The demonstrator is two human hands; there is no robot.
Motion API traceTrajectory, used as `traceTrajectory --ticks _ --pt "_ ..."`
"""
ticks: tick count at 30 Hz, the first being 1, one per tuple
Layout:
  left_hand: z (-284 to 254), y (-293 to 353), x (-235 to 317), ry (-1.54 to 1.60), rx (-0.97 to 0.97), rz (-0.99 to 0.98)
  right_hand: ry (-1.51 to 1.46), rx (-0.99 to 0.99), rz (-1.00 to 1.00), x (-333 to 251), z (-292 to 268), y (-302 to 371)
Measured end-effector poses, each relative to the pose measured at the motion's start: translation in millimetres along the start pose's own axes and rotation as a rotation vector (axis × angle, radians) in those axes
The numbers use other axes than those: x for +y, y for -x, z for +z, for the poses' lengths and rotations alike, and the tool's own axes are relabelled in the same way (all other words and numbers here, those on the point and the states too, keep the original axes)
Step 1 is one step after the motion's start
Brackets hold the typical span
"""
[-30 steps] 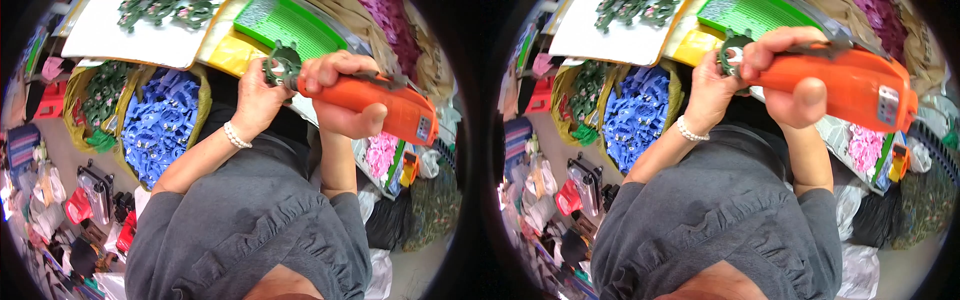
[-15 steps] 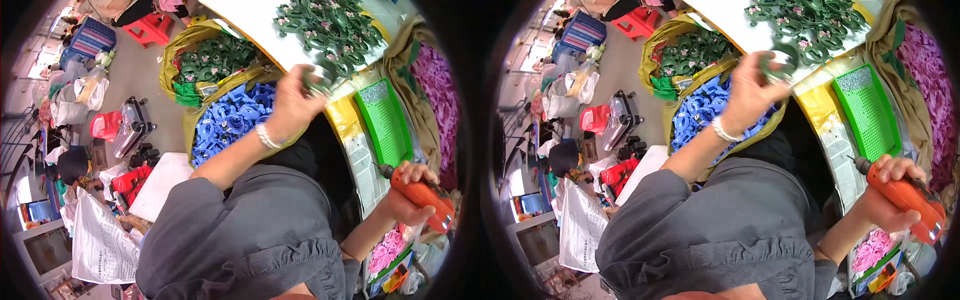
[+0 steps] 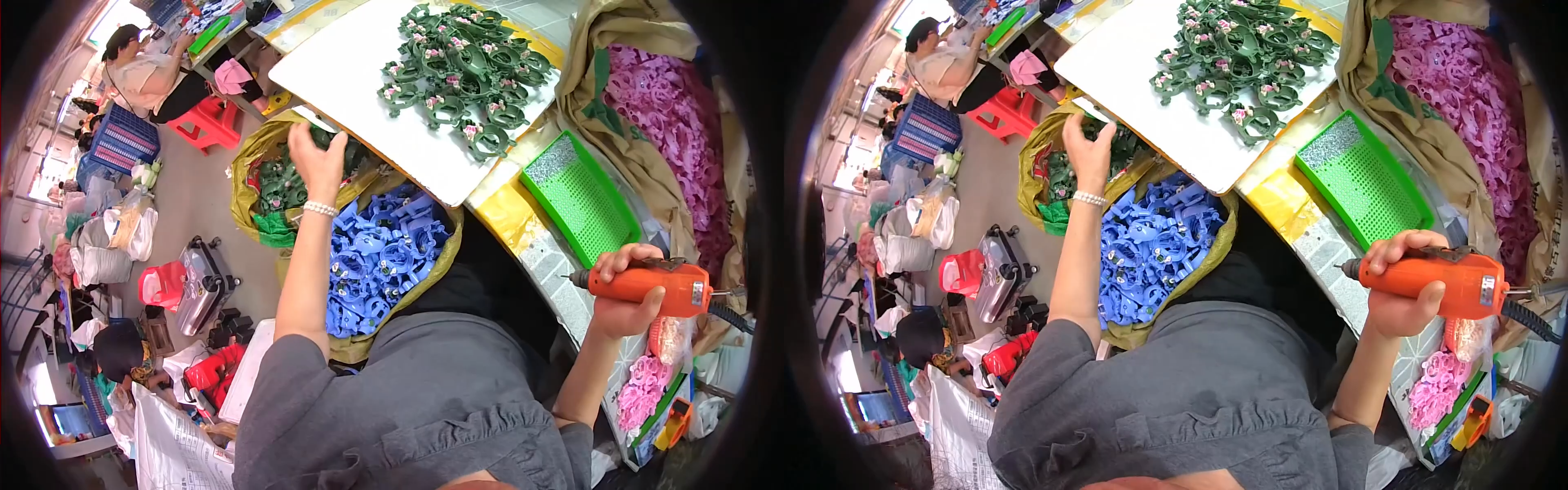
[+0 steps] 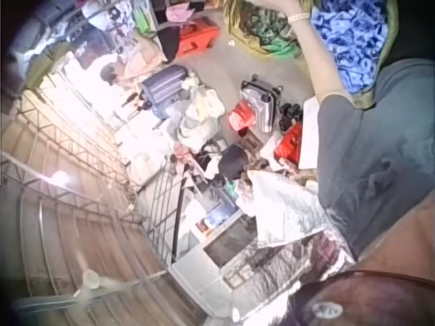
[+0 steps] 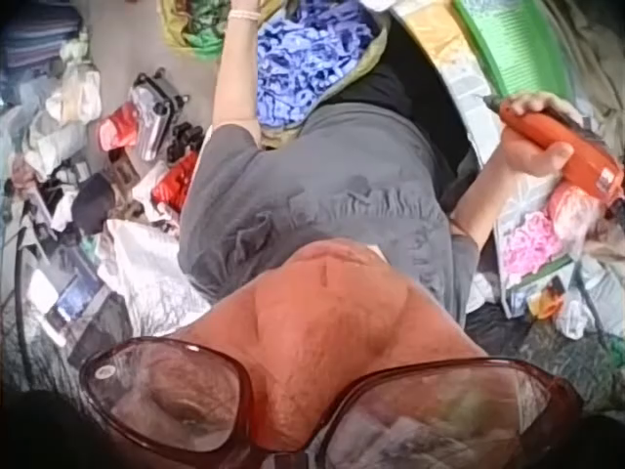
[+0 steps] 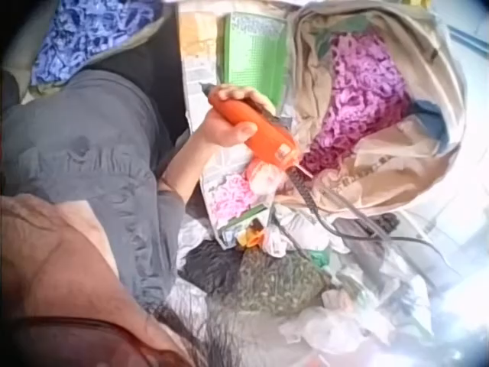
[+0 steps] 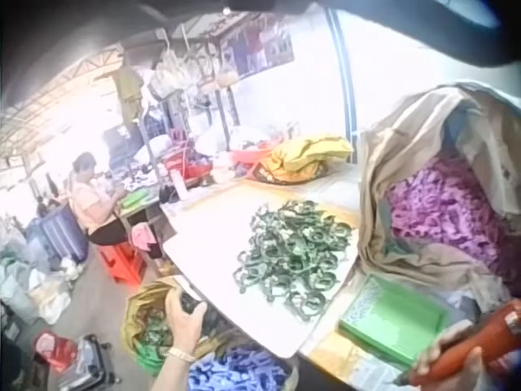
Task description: The recorder is using an electric screwdriver to assemble small plastic toy components at a factory workstation.
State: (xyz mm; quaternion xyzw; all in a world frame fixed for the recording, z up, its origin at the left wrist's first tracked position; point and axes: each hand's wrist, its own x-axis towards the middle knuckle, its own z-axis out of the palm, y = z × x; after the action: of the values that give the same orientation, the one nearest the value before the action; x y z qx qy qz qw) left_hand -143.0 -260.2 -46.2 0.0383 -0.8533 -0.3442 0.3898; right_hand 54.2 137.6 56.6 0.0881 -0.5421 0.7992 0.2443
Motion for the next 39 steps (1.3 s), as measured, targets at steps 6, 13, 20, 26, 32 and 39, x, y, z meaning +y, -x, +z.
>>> traceTrajectory --ticks 6,13,20,26,32,39 --pt "41.0 -57.4 48.7 0.141 -0.363 0.319 -0.005 0.023 0.022 4.0 -2.2 -2.7" --pt "70.7 -80.9 48.2 0.081 -0.627 0.255 -0.013 0.063 0.019 6.6 -12.6 1.5" --pt "48.1 -77.3 53.0 -0.105 -0.737 0.268 -0.008 0.089 0.036 7.7 -22.7 0.4" --pt "38.9 -73.1 52.3 -0.057 -0.804 0.128 -0.013 0.083 0.031 4.2 -30.9 1.5" --pt "29.9 -74.6 45.8 0.201 -0.911 -0.007 -0.015 -0.025 0.034 0.4 -41.6 -37.7" --pt "-1.6 -1.5 137.4 0.964 -1.297 -0.736 0.132 0.231 -0.065 35.1 -60.9 -67.1"
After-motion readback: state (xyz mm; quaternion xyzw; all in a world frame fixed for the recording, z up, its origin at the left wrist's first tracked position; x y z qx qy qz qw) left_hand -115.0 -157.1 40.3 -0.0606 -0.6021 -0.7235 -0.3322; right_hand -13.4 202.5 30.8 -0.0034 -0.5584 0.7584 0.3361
